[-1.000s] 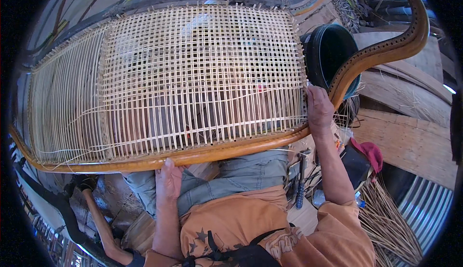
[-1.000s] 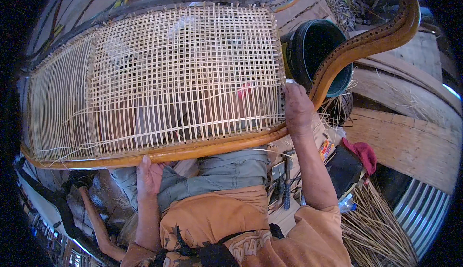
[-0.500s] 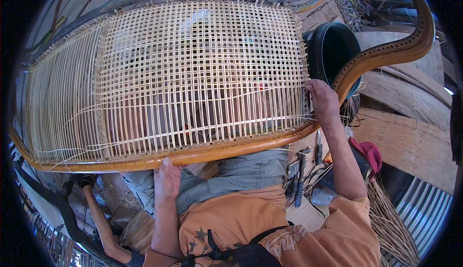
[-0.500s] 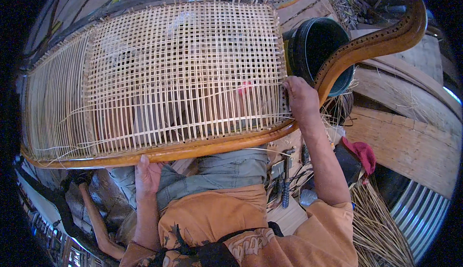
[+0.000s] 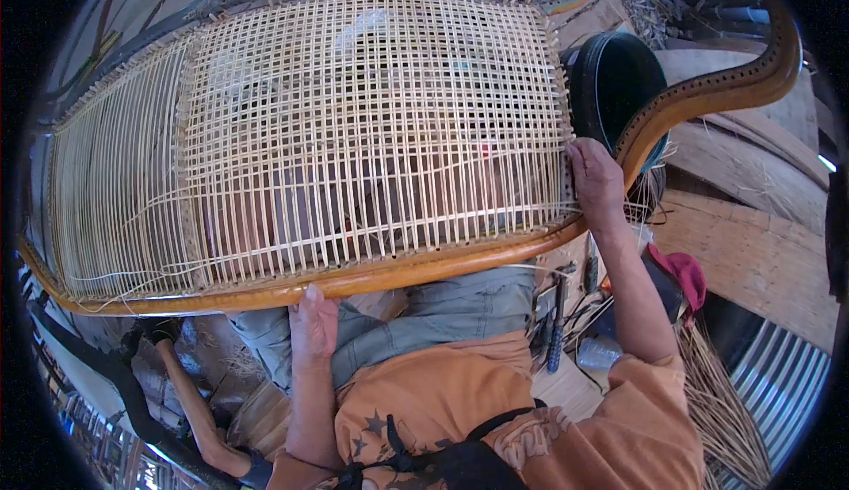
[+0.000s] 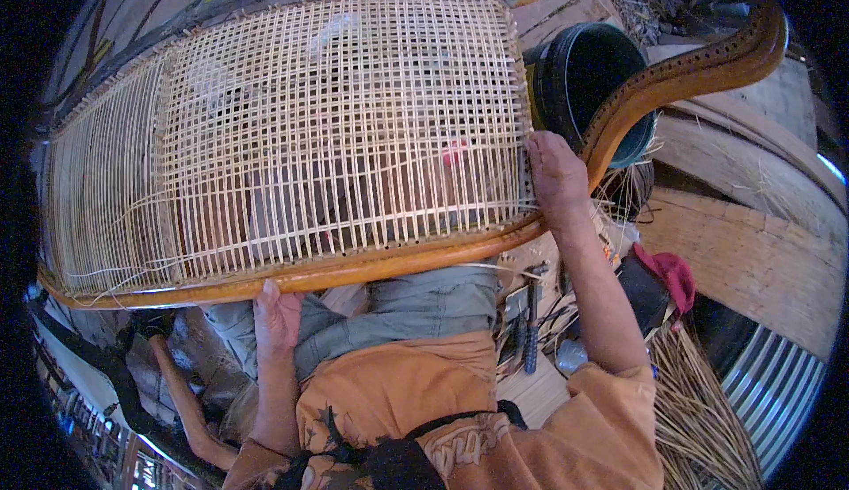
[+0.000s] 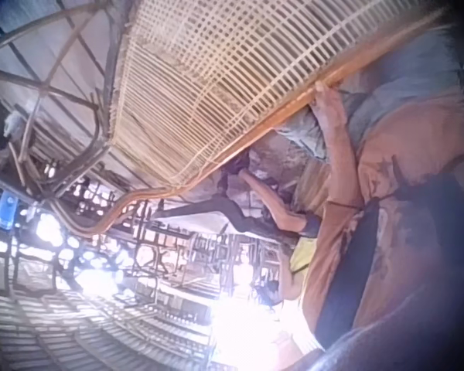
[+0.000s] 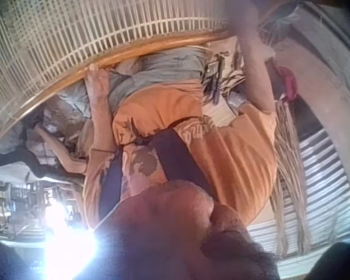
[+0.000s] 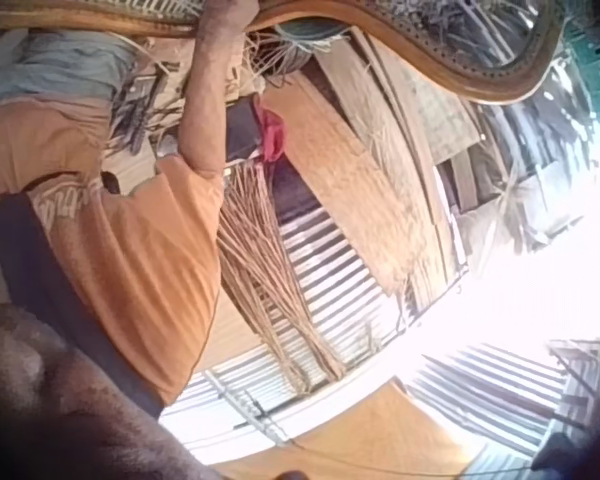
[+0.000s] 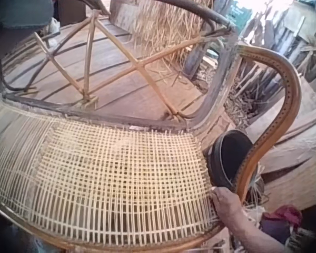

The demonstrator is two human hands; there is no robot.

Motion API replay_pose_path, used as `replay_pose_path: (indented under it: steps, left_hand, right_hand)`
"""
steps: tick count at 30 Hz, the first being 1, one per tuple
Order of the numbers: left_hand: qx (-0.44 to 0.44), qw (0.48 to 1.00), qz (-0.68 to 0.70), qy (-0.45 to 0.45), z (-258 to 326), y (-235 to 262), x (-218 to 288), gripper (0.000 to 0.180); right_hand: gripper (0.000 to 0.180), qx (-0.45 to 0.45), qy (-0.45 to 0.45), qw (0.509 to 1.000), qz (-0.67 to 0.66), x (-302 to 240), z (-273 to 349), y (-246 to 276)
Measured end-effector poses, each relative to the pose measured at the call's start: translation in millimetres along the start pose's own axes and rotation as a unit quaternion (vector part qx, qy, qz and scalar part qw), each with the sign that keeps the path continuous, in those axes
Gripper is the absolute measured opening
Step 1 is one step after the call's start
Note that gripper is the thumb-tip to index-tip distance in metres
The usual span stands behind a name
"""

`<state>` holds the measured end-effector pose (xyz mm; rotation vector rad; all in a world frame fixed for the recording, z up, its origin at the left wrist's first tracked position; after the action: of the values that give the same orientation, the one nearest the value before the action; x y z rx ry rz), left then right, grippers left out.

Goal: Weaving the rattan seat and frame of a chair using long strips of material.

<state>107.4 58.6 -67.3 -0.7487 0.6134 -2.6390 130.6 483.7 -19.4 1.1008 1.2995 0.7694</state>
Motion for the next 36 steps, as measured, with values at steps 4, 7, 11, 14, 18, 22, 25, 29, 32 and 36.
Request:
replay_pose_path:
  steps: [4, 7, 11, 14, 18, 22, 25, 29, 32, 36]
  left_hand:
    - [-0.007, 0.998, -0.045, -0.046, -4.4, 5.0, -0.3, 0.037]
    - [-0.05, 0.998, -0.042, 0.016, -1.9, -12.1, 4.9, 0.037]
    - [-0.053, 0.996, -0.067, 0.022, -0.4, -12.6, 7.5, 0.042]
    - [-0.075, 0.993, -0.09, 0.017, 6.4, -17.3, 14.1, 0.045]
    - [-0.086, 0.991, -0.097, 0.025, 0.3, -16.3, 9.3, 0.048]
    - [-0.061, 0.991, -0.115, 0.01, 6.4, -26.4, 8.1, 0.05]
    - [-0.057, 0.99, -0.126, -0.004, 11.7, -23.3, 10.2, 0.05]
    - [-0.05, 0.991, -0.125, 0.009, 11.8, -20.6, 7.5, 0.05]
    - [-0.048, 0.98, -0.185, 0.057, 19.1, -25.9, 8.0, 0.047]
    - [-0.051, 0.898, -0.43, 0.078, 55.5, -53.7, 14.1, 0.032]
  right_hand:
    - [0.01, -0.06, 0.005, 0.997, 0.042, 15.5, 0.0, -5.8]
    - [0.012, -0.034, 0.004, 0.999, 0.002, 7.8, 3.8, 14.9]
    - [0.017, 0.155, -0.097, 0.979, -0.085, -32.6, 62.1, 76.6]
    - [0.018, 0.043, -0.284, 0.957, -0.048, -42.4, 150.0, 84.8]
    - [0.022, 0.033, -0.345, 0.937, -0.044, -18.5, 278.5, 33.2]
    - [0.02, 0.057, -0.364, 0.928, -0.044, -9.9, 301.7, 13.9]
    - [0.023, 0.095, -0.365, 0.926, -0.001, 0.5, 268.8, 23.5]
    - [0.031, -0.017, -0.319, 0.947, 0.024, 48.9, 254.0, 9.1]
    - [0.03, -0.055, -0.338, 0.939, -0.006, 69.3, 260.1, 6.6]
    - [0.031, 0.114, -0.368, 0.921, -0.051, 48.1, 260.5, 58.0]
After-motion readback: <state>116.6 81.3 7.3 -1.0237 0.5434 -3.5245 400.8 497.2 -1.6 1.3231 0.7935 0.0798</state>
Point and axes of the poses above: each hand's wrist, its own z-axis away from the middle knuckle, its own y-axis out of the back of the hand, x = y × z, the point moved 2 cm from there along -z, towards the middle knuckle, and after that the axes turned 9 degrees about y, right-handed, at the moved point
